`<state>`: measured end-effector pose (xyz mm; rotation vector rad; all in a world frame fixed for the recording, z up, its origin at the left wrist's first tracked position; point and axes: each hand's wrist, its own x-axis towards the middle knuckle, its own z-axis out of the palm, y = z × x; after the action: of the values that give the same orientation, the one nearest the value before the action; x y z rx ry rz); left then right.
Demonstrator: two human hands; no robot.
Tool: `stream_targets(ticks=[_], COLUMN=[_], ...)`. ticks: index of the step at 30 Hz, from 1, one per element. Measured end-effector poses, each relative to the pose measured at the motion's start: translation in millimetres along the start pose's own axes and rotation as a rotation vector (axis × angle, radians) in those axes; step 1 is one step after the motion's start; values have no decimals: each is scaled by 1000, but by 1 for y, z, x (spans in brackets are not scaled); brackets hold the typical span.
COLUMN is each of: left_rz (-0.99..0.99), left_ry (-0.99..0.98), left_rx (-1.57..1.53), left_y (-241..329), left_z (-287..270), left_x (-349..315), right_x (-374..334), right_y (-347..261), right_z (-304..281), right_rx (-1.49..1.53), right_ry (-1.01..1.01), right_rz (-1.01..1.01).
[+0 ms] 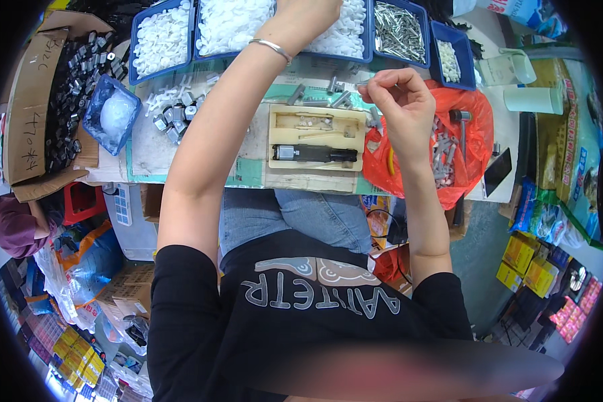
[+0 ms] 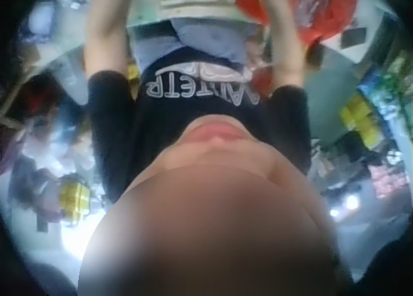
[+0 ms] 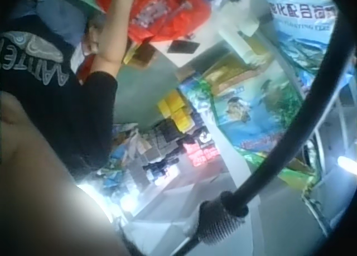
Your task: The person assembles small electronic and plastic components into a device housing at a workbench, securing them with screws using a screwdriver and pliers.
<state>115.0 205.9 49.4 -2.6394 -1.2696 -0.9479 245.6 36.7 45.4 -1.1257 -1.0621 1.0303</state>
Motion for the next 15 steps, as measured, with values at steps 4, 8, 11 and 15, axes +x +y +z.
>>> stream_targets(ticks=[4,8,11,15], left_rz=[69,96,226,25], left_ry=[47,-54,95,-64], left_rx=[26,44,-125,-193], left_y=[-2,-2,-11,5], left_z=[3,-3,-4,-2], left_x=[0,-1,-3,12], right_x=[1,2,4,2], right_y=[2,1,0,1], right_z=[-3,-3,0,-4], right_rx=[50,38,20,36], right_ry=[6,27,25,45], right_rz=[1,0,-7,1])
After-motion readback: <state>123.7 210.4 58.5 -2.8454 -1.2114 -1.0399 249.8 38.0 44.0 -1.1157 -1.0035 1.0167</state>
